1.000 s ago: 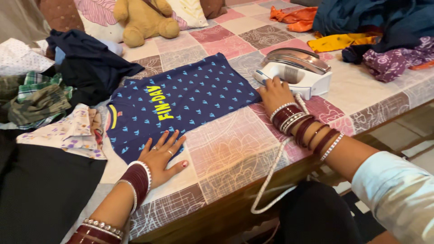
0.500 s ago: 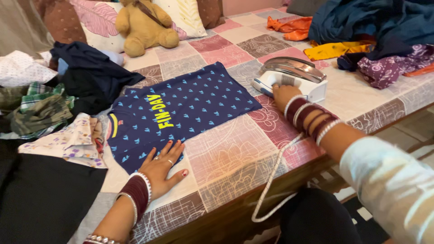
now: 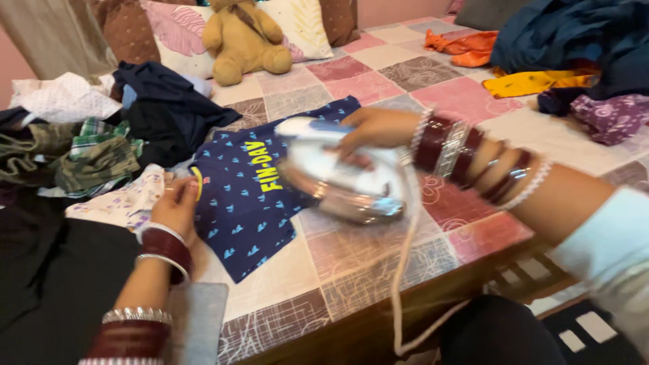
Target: The person irons a dark blue t-shirt with a whale pattern on a bed. They smooth the fabric, use a white electric iron to press the shirt, flip it over to iron the other side, and continue ironing until the shirt is smooth.
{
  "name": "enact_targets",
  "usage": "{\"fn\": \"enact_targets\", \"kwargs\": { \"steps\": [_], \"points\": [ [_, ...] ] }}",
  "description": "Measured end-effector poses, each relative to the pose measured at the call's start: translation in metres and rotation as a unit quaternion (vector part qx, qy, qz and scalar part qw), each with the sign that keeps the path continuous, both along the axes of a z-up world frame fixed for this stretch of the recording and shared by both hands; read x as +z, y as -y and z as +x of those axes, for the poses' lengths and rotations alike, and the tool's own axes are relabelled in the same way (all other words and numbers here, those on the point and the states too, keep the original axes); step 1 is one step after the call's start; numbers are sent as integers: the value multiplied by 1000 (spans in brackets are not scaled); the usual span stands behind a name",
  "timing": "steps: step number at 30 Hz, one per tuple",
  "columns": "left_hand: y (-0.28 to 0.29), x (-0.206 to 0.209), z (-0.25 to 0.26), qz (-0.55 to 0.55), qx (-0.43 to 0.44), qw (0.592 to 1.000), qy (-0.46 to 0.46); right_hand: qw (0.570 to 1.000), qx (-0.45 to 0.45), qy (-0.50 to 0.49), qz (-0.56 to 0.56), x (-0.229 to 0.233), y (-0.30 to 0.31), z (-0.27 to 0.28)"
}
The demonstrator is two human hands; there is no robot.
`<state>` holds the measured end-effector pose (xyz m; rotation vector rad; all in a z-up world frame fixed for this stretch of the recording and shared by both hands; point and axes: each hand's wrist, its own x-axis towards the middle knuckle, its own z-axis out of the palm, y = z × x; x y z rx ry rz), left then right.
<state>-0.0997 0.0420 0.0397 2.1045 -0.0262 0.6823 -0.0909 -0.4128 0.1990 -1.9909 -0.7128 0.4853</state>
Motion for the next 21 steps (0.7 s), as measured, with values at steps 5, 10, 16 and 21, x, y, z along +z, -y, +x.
{"fn": "enact_targets", "kwargs": {
  "steps": [5,10,16,21],
  "points": [
    [-74,-32,31,-352,-113,929,-17,995,91,37,17,-37,-115,-49],
    [-74,-29,43,-451,-181,874,-21,987,106,118,-17,-40,-145,-57],
    [-76,-37,56,-503,-213,838,-2,986,116,123,-9,-48,-199,-19],
    [-78,-43,60,-507,-202,838,19,985,164,51,13,-47,-219,0]
  ]
}}
